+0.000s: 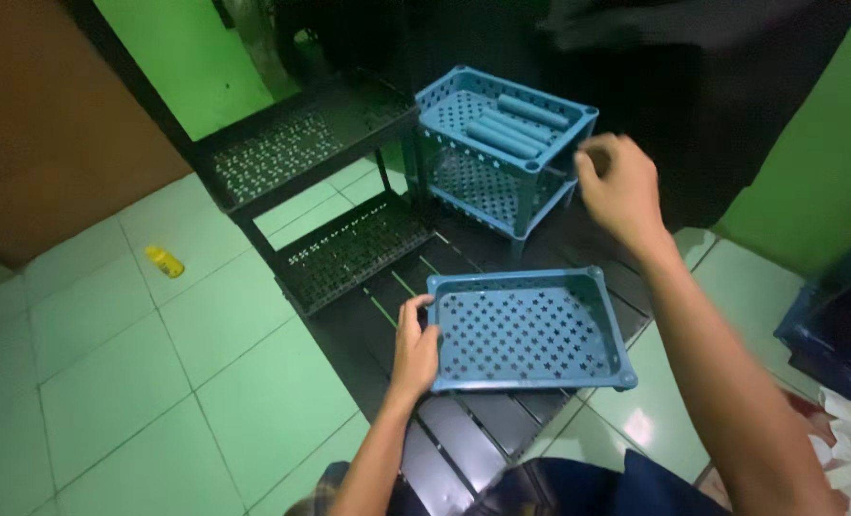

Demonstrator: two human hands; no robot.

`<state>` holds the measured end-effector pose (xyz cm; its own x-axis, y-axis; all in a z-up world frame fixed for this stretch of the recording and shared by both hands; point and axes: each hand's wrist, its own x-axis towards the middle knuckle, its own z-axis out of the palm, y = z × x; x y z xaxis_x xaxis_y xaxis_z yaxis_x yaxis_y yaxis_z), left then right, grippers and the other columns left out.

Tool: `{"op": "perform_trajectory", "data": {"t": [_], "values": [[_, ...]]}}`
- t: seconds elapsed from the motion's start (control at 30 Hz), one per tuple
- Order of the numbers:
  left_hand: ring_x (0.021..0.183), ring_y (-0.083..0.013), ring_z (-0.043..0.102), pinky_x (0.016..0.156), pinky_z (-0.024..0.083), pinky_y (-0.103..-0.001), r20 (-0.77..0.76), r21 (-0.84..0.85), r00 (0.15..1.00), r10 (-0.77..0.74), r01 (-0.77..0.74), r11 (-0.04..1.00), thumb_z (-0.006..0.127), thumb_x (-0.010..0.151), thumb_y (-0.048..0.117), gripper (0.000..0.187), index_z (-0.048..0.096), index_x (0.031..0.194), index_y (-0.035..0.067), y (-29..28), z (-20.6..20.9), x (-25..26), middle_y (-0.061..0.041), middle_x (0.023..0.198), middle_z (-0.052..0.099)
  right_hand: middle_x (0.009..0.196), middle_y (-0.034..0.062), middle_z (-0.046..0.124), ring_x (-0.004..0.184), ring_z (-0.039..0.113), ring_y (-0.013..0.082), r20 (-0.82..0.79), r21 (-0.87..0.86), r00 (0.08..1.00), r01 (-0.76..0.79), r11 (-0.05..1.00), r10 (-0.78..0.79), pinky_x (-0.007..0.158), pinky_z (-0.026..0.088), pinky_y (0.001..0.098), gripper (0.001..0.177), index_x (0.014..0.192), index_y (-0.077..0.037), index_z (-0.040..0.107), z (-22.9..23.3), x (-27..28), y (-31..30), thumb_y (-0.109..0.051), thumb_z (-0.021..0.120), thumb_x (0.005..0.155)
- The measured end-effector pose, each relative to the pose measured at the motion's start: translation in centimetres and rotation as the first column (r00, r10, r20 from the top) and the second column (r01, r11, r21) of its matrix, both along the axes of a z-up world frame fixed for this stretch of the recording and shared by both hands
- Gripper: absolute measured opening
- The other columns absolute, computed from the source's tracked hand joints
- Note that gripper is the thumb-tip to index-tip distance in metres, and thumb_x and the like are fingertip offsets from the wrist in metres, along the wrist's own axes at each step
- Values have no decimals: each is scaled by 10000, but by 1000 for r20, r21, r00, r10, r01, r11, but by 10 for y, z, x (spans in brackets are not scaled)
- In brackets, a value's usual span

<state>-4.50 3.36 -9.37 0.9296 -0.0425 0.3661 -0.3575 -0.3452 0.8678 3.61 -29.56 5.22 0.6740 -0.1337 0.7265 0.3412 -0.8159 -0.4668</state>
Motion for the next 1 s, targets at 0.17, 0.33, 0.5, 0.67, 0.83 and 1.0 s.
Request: {"op": "perform_trajectory", "data": {"t": [0.17,0.33,0.5,0.67,0.83,1.0], "values": [[1230,-350,561,1062,420,-400,-60,-4,998,34,-34,999,518,845,45,454,528,1299,37,-1,7,-4,-191,1275,560,1106,190,730,1040,664,381,-173,-171,984,12,985,-42,944,495,509,219,1142,-94,771,28,65,1,-207,650,998],[1227,-353,554,1052,420,-405,-100,7,994,47,-47,999,527,845,63,454,528,1298,38,0,15,-4,-192,1284,534,1115,176,733,1079,652,349,-528,-238,829,65,969,-185,1031,399,509,290,1184,-157,762,39,102,4,-309,663,959],[1205,-346,557,1024,433,-407,-187,-20,980,61,-66,998,527,846,76,447,538,1292,45,0,19,-6,-189,1273,532,1129,155,745,1081,680,324,-640,-323,733,16,946,-231,1099,335,512,304,1243,-196,745,39,115,7,-310,650,977],[1219,-357,561,1046,420,-417,-68,-18,993,94,-96,995,582,875,115,390,557,1253,23,0,15,-2,-198,1258,559,1192,177,709,1104,664,340,-581,-276,794,18,961,-182,1053,409,521,305,1221,-131,753,36,117,7,-199,717,926],[1192,-351,582,1035,440,-415,-48,-35,994,99,-101,994,622,893,142,367,566,1238,29,-1,11,-3,-190,1234,574,1133,202,714,910,740,300,-401,23,916,17,1000,-6,780,605,407,256,1236,-42,709,36,90,12,-59,620,996],[1165,-345,603,1016,461,-413,-34,-12,994,103,-104,995,646,899,148,353,573,1223,30,-1,12,-2,-185,1203,592,994,177,758,885,748,229,-46,185,998,-31,982,40,772,585,339,176,1147,-2,768,49,51,12,-62,658,1023]]}}
